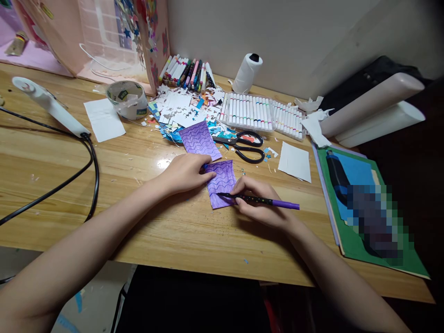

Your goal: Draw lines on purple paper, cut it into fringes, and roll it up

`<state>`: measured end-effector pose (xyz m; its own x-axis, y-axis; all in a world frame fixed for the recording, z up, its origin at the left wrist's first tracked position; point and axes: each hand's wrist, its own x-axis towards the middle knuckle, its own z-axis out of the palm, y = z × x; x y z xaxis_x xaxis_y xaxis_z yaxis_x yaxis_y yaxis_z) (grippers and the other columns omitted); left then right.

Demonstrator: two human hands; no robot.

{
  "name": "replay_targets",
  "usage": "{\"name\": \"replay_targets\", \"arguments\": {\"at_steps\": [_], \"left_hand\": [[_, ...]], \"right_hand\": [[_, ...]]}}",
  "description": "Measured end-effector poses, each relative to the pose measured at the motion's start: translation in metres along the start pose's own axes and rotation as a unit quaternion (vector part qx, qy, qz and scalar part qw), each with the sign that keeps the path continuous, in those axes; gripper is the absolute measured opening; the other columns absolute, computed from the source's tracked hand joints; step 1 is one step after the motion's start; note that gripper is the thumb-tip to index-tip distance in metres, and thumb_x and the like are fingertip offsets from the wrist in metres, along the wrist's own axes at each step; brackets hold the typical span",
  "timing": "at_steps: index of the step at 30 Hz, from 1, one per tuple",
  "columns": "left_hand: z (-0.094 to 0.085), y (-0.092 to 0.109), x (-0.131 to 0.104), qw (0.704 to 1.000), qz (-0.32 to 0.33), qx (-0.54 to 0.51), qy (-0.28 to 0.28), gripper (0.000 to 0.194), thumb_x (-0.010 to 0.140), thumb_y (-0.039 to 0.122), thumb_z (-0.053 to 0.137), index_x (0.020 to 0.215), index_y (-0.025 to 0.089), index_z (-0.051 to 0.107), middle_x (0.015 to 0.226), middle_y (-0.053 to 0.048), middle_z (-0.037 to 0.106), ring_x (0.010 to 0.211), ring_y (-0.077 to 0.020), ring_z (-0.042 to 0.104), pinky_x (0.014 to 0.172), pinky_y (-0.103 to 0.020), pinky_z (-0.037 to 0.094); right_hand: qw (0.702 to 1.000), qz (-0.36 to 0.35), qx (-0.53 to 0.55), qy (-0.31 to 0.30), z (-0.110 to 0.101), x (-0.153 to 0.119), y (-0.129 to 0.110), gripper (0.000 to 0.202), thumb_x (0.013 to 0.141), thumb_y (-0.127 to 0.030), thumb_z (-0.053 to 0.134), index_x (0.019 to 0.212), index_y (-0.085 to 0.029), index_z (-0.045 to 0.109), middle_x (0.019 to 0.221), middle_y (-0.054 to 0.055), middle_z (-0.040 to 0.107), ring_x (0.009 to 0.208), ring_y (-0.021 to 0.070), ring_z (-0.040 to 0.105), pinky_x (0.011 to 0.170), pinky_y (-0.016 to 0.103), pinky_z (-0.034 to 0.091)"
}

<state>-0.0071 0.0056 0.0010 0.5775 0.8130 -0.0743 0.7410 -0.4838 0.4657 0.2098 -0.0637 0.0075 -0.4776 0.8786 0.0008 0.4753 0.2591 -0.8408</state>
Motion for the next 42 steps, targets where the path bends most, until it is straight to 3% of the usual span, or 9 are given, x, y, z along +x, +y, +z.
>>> {"name": "replay_targets", "arguments": {"at_steps": [22, 42], "left_hand": [[-0.001, 0.0, 0.001, 1.0, 0.0, 0.002, -0.006, 0.026, 0.086, 0.044, 0.052, 0.079, 0.019, 0.058, 0.071, -0.004, 0.062, 0.062, -0.0172, 0.051, 0.054, -0.028, 0.024], [0.0, -0.001, 0.001, 1.0, -0.004, 0.001, -0.008, 0.027, 0.086, 0.044, 0.052, 0.078, 0.019, 0.057, 0.071, -0.003, 0.061, 0.061, -0.0157, 0.05, 0.053, -0.027, 0.023]], "right_hand": [[0.999, 0.034, -0.036, 0.019, -0.016, 0.0, 0.007, 0.011, 0.075, -0.013, 0.053, 0.068, -0.019, 0.047, 0.065, -0.002, 0.05, 0.058, 0.0116, 0.042, 0.052, 0.025, 0.028], [0.995, 0.043, -0.074, 0.049, -0.029, 0.002, 0.008, 0.013, 0.074, -0.021, 0.052, 0.064, -0.02, 0.043, 0.06, -0.001, 0.048, 0.056, 0.0127, 0.041, 0.051, 0.026, 0.028]]}}
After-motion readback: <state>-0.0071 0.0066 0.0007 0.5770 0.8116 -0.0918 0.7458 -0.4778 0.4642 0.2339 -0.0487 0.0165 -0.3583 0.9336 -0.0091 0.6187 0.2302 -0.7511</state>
